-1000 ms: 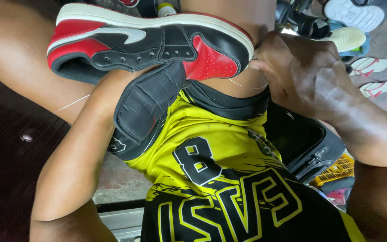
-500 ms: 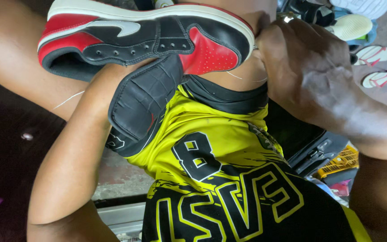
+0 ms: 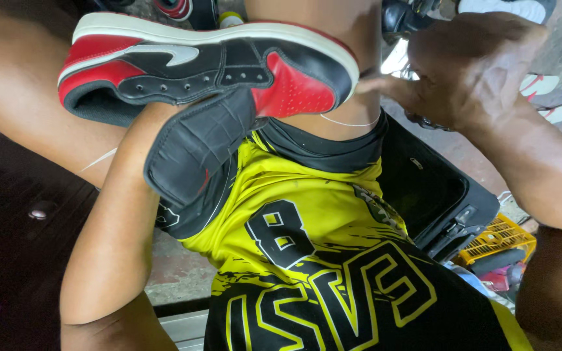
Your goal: The person holds a black and red sneaker on their lap and sews along the sole edge using a needle and white thread. They repeatedly insert the needle, pull the thread through, and tighten the stitches while rotating the shoe to access different sections.
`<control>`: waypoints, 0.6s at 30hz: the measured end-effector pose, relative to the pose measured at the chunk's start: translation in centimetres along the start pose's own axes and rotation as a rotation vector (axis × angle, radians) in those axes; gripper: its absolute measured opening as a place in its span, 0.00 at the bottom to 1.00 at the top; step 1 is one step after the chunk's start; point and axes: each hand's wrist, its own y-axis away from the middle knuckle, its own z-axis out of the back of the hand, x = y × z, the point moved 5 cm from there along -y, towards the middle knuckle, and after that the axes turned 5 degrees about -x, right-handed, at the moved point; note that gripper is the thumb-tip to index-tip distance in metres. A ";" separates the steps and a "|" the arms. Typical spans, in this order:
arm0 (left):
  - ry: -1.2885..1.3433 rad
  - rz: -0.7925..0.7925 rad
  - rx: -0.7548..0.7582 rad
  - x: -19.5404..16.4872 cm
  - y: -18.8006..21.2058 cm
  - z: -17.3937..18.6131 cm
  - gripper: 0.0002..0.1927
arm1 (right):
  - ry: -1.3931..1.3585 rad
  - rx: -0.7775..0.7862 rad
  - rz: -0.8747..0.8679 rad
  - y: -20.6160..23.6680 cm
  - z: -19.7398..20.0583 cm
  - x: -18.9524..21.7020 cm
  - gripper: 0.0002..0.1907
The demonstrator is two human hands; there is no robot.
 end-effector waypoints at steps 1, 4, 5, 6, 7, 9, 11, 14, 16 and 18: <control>0.000 -0.001 0.003 0.1 0.1 0.0 0.14 | 0.066 -0.022 -0.001 0.5 -0.6 -0.4 0.40; -0.026 0.017 0.004 -2.1 -0.3 0.5 0.13 | 0.014 -0.072 -0.042 2.5 -1.7 -2.1 0.39; -0.044 0.024 -0.010 -3.8 -0.1 1.0 0.13 | -0.059 -0.072 -0.062 3.2 -2.1 -2.7 0.38; -0.058 0.037 -0.030 -5.9 0.0 1.6 0.13 | -0.131 -0.073 -0.082 3.8 -2.5 -3.3 0.38; -0.079 0.050 -0.062 -7.9 -0.2 2.3 0.13 | -0.219 -0.052 -0.110 4.4 -2.9 -3.6 0.37; -0.105 0.102 -0.174 -12.5 1.9 3.8 0.13 | -0.357 -0.006 -0.194 5.5 -3.5 -4.2 0.36; -0.164 0.200 -0.393 -15.9 4.7 5.4 0.13 | -0.461 0.002 -0.244 6.1 -3.8 -4.2 0.35; -0.317 0.437 -0.772 -16.8 7.2 6.7 0.12 | -0.543 -0.087 -0.221 6.3 -3.1 -3.0 0.32; -0.523 0.326 -0.989 -18.8 6.9 5.1 0.10 | -0.547 -0.121 -0.208 6.0 -2.6 -2.3 0.34; -0.740 -0.149 -0.637 -22.7 3.8 3.1 0.06 | -0.597 -0.123 -0.211 5.5 -2.3 -1.9 0.36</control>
